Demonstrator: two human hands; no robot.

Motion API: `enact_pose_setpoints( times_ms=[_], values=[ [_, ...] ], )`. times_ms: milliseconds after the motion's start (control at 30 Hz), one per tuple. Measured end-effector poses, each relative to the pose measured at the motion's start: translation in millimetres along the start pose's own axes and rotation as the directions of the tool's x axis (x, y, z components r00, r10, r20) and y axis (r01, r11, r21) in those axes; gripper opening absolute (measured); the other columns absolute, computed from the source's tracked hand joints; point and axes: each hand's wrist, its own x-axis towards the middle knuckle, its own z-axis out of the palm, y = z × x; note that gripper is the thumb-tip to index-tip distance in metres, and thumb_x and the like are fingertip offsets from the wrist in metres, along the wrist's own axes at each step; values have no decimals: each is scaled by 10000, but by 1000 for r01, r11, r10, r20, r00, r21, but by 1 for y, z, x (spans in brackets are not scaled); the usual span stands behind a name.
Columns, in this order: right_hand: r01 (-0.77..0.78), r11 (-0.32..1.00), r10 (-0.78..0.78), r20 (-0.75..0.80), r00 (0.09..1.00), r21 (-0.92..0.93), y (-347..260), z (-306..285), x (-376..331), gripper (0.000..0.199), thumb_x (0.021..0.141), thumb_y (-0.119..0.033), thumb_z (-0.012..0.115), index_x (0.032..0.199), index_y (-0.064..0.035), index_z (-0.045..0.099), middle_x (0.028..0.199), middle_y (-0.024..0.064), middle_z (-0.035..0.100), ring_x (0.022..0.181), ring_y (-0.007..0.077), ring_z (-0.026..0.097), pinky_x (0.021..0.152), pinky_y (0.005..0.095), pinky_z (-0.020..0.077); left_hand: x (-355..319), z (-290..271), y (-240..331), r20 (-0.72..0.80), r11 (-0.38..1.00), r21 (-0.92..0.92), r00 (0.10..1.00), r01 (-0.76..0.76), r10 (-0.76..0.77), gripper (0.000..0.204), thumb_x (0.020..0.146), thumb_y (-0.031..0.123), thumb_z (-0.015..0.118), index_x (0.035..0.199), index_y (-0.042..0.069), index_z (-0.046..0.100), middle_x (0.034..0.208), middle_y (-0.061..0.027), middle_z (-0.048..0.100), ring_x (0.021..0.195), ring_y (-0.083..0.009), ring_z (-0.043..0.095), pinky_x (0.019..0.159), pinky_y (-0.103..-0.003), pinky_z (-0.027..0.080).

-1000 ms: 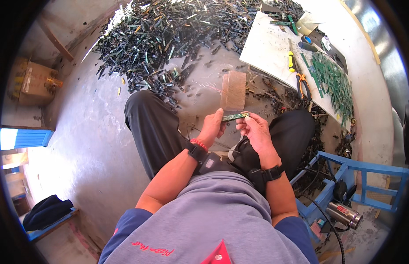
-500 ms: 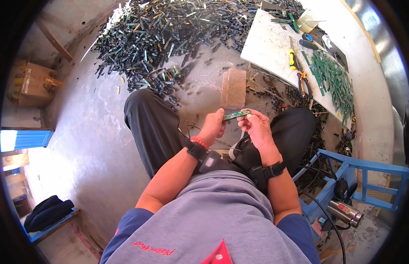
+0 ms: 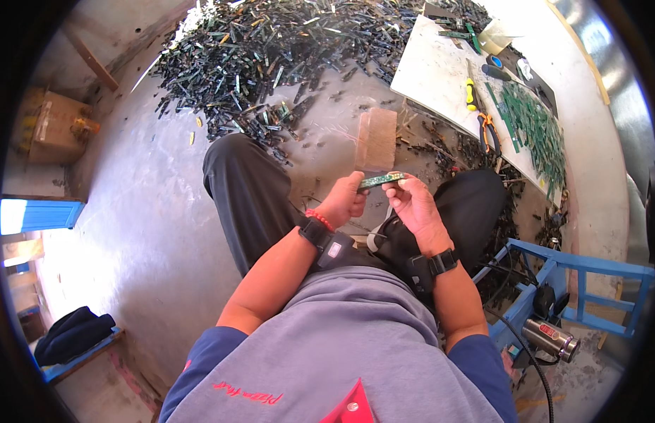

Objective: The person sits on a low stool and uses a screwdriver and pliers to remove components from small green circuit boards. They pry off parts, cut wires, and drop the processed boards onto a large pile on the floor.

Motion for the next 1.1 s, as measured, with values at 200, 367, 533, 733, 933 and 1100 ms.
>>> enact_pose_setpoints(
  times_ms=[200,367,533,733,933,1100],
  values=[
    [62,935,-122,-150,981,-350,-1,0,1,203,866,-53,498,1003,33,623,849,117,665,687,157,642,556,241,487,-8,4,-3,-70,992,119,996,-41,49,412,945,405,411,676,94,431,497,57,256,380,-81,188,371,-261,156],
    [101,908,-198,-204,959,-406,0,7,0,186,861,-27,507,997,28,621,842,105,664,692,155,650,554,242,492,-10,5,-3,-91,985,165,994,-43,59,430,949,424,407,690,83,446,509,57,269,394,-79,197,382,-261,165],
    [78,937,-160,-221,962,-341,-2,6,-3,169,860,-27,514,980,25,622,847,99,662,694,159,658,544,237,494,-10,10,-4,-118,967,234,985,-97,127,475,952,460,403,690,70,464,514,27,332,398,-100,271,392,-262,215],
    [118,833,-246,-170,954,-541,-5,6,-1,173,859,-13,489,970,21,617,798,87,660,664,136,652,522,223,489,-7,8,-6,-115,941,326,984,-89,133,519,958,497,385,688,64,481,524,3,384,399,-119,336,394,-271,250],
    [155,829,-249,-107,963,-538,-7,8,-3,179,858,-14,484,979,26,609,787,84,657,653,128,647,525,221,487,-5,5,-7,-41,965,263,999,-23,35,525,958,512,369,651,91,432,512,27,323,381,-97,255,379,-264,190],
    [139,900,-202,-113,973,-412,-7,8,-4,173,858,-5,481,972,18,610,788,86,653,647,146,647,521,222,480,-6,3,-4,81,984,151,991,95,-108,517,961,517,351,634,120,397,492,46,264,372,-91,190,376,-258,155]
  ],
)
